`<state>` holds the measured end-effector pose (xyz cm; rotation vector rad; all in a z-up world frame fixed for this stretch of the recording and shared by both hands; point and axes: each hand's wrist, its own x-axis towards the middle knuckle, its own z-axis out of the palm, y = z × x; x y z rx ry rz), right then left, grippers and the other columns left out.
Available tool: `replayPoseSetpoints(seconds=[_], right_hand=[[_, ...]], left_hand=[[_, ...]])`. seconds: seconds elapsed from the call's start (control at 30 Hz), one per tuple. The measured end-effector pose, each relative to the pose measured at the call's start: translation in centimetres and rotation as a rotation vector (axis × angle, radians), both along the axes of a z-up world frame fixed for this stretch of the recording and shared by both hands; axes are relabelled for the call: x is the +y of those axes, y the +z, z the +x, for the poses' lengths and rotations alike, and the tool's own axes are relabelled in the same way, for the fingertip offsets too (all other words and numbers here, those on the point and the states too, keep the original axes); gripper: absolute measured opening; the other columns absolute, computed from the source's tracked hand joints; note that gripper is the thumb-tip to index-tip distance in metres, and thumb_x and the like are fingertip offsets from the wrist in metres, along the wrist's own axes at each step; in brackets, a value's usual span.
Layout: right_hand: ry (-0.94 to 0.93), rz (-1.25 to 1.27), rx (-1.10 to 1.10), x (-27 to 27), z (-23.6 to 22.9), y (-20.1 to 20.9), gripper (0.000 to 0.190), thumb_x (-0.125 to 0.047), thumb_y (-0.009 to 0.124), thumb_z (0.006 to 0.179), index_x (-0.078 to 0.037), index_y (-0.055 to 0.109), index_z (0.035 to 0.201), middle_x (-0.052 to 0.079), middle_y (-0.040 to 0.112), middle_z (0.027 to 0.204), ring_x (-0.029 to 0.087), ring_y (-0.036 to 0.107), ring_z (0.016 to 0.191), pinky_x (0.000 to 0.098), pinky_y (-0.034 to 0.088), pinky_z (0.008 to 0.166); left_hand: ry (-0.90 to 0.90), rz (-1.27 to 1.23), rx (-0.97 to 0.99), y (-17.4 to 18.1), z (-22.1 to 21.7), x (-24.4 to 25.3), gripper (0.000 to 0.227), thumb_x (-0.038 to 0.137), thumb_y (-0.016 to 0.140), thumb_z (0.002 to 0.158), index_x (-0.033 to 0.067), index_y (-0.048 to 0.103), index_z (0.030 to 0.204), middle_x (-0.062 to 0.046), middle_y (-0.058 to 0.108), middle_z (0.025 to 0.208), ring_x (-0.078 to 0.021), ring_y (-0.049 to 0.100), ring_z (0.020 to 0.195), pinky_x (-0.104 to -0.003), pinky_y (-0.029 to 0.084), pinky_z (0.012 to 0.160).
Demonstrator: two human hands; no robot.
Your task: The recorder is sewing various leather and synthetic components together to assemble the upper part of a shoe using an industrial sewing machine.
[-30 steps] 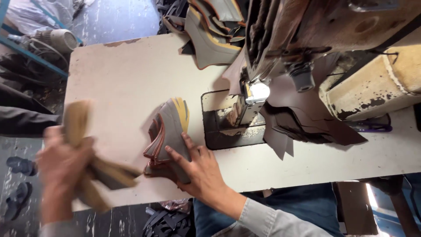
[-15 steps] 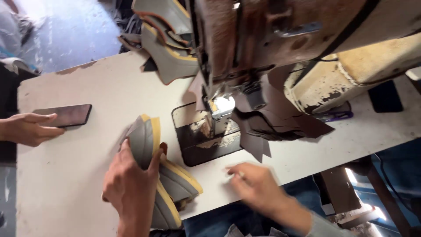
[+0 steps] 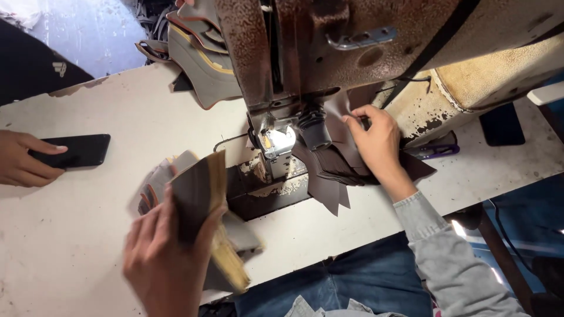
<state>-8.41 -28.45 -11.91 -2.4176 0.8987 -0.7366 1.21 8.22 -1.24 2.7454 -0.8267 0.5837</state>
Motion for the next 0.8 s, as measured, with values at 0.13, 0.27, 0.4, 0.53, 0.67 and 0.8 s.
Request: replayPoseSetpoints(seconds=[0.13, 0.27, 0.4, 0.53, 0.67, 0.8], right_hand=[[-0.013, 0.104, 0.012, -0.3, -1.0, 2.2, 0.024, -0.009, 0.073, 0.096, 0.003, 0.074, 0.115, 0.015, 0.077, 0.088, 0.011, 0.048, 0.046, 0.0220, 0.037, 0.040], [0.028, 0.059, -0.197, 3.7, -4.4, 6.5, 0.023, -0.001, 0.072, 0.096, 0.011, 0.070, 0.115, 0.013, 0.073, 0.090, 0.016, 0.058, 0.067, 0.0255, 0.045, 0.058], [0.194, 0.443, -0.135, 8.9, -7.1, 7.6, 0.010, -0.003, 0.070, 0.090, -0.001, 0.068, 0.100, 0.001, 0.062, 0.069, 0.007, 0.047, 0.052, 0.0193, 0.035, 0.045], [0.280, 0.898, -0.026, 14.6, -7.5, 8.1, 0.014, -0.009, 0.070, 0.089, -0.003, 0.079, 0.098, 0.003, 0.072, 0.068, 0.011, 0.061, 0.056, 0.0233, 0.049, 0.051], [0.321, 0.930, -0.109, 16.4, -6.7, 7.9, 0.015, -0.006, 0.067, 0.091, 0.001, 0.078, 0.098, 0.006, 0.078, 0.082, 0.012, 0.071, 0.065, 0.0220, 0.054, 0.061], [0.189, 1.031, -0.126, 16.3, -6.9, 7.2, 0.014, -0.007, 0.068, 0.093, 0.003, 0.077, 0.097, 0.007, 0.073, 0.073, 0.014, 0.072, 0.062, 0.0222, 0.052, 0.058]], left_hand=[[-0.086, -0.125, 0.061, -3.3, 0.8, -1.8, 0.066, 0.030, 0.094, 0.069, -0.0018, 0.074, 0.124, -0.012, 0.080, 0.090, -0.0233, 0.074, 0.072, -0.031, 0.055, 0.059], [-0.078, -0.213, -0.024, -5.9, 0.3, -1.9, 0.069, 0.036, 0.094, 0.074, 0.0034, 0.064, 0.127, -0.015, 0.070, 0.130, -0.0295, 0.064, 0.117, -0.039, 0.057, 0.097], [0.006, -0.262, 0.046, -7.1, -0.2, -1.5, 0.057, 0.022, 0.089, 0.083, -0.0001, 0.059, 0.125, -0.013, 0.068, 0.096, -0.0324, 0.062, 0.083, -0.045, 0.048, 0.078], [-0.081, -0.299, 0.141, -6.6, -1.0, -2.7, 0.046, 0.013, 0.086, 0.084, 0.0059, 0.056, 0.117, -0.008, 0.067, 0.075, -0.0263, 0.061, 0.060, -0.040, 0.046, 0.059], [-0.179, -0.479, 0.130, -3.2, -1.5, -2.4, 0.055, 0.013, 0.092, 0.083, -0.0024, 0.058, 0.124, -0.016, 0.059, 0.123, -0.0307, 0.060, 0.111, -0.041, 0.054, 0.095], [0.074, -0.873, 0.447, 1.5, -3.1, -1.1, 0.045, -0.003, 0.079, 0.091, -0.0090, 0.045, 0.119, -0.030, 0.067, 0.105, -0.0313, 0.071, 0.079, -0.035, 0.061, 0.070]])
